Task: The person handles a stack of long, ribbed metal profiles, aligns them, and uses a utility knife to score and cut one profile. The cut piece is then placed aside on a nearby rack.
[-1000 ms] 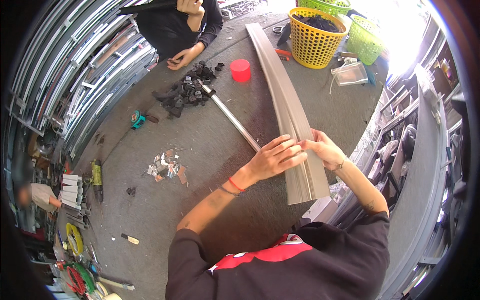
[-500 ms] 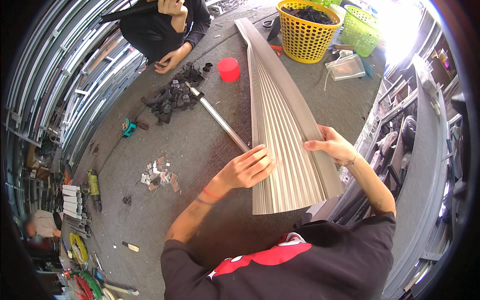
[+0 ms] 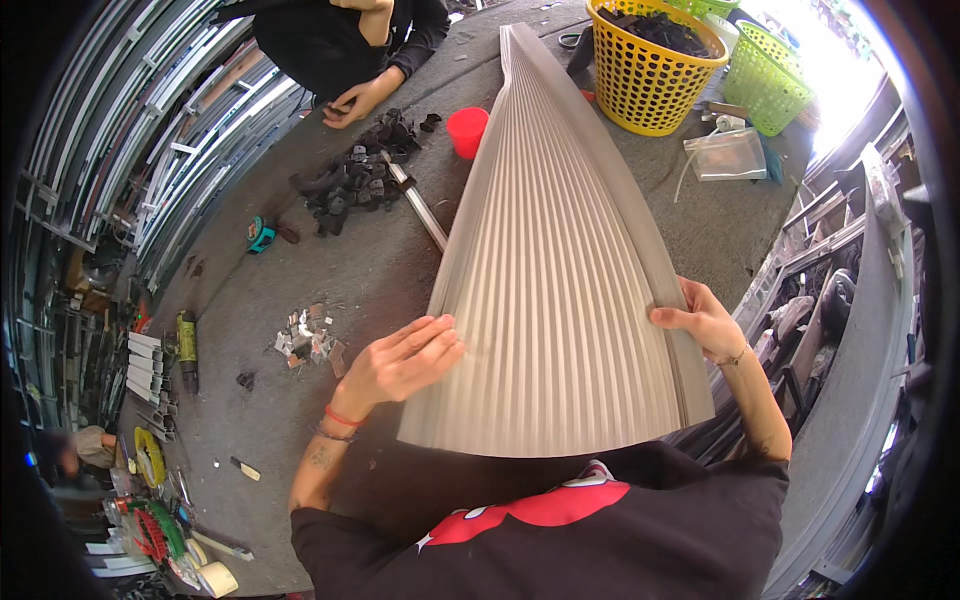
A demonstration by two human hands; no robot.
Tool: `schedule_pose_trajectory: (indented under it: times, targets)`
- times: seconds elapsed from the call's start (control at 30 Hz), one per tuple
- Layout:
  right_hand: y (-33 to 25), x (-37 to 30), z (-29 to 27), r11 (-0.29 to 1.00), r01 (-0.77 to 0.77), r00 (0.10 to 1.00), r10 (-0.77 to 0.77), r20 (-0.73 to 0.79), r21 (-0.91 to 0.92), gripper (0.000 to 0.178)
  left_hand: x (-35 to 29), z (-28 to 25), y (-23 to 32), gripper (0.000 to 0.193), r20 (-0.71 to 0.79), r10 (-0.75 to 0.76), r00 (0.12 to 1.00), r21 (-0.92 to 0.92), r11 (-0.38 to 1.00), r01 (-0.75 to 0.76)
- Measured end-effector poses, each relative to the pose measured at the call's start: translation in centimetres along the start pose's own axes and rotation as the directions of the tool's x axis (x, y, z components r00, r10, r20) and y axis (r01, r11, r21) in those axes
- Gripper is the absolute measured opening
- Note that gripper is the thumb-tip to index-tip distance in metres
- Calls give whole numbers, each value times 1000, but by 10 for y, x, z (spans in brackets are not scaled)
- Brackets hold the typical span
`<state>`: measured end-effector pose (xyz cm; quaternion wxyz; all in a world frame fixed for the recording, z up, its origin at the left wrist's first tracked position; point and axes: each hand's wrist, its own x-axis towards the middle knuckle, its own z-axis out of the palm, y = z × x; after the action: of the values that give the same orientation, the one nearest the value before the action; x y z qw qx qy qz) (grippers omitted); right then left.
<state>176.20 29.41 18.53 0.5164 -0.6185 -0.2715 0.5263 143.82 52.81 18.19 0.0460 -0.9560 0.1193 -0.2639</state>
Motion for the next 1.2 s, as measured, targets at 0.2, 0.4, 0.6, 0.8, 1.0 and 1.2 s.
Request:
schedule_pose_trajectory:
  times: [0.2,0.4,0.6,0.8,1.0,1.2]
  targets:
    - [2,-3,-12,999,33,999,-34,-23,-17,53,-12,4,3,38,66,-80,995,-17,997,81]
    - [22,12,9,993,106,992,-103,68,-45,56,6,20,21,39,291,-276,916,-108,942,318]
    - [30,14,35,977,27,998,-37,45,214,52,61,45,48,52,572,-648,503,-565,134,814]
    - [26,16,57,955,72,993,-95,67,289,52,115,62,73,65,865,-324,384,-471,-789,394]
    - [27,16,40,993,115,986,-117,122,17,52,122,64,80,57,806,-390,445,-590,-580,561]
    - [21,14,23,996,86,984,-85,159,0,52,101,49,72,47,828,-477,295,-552,-596,583]
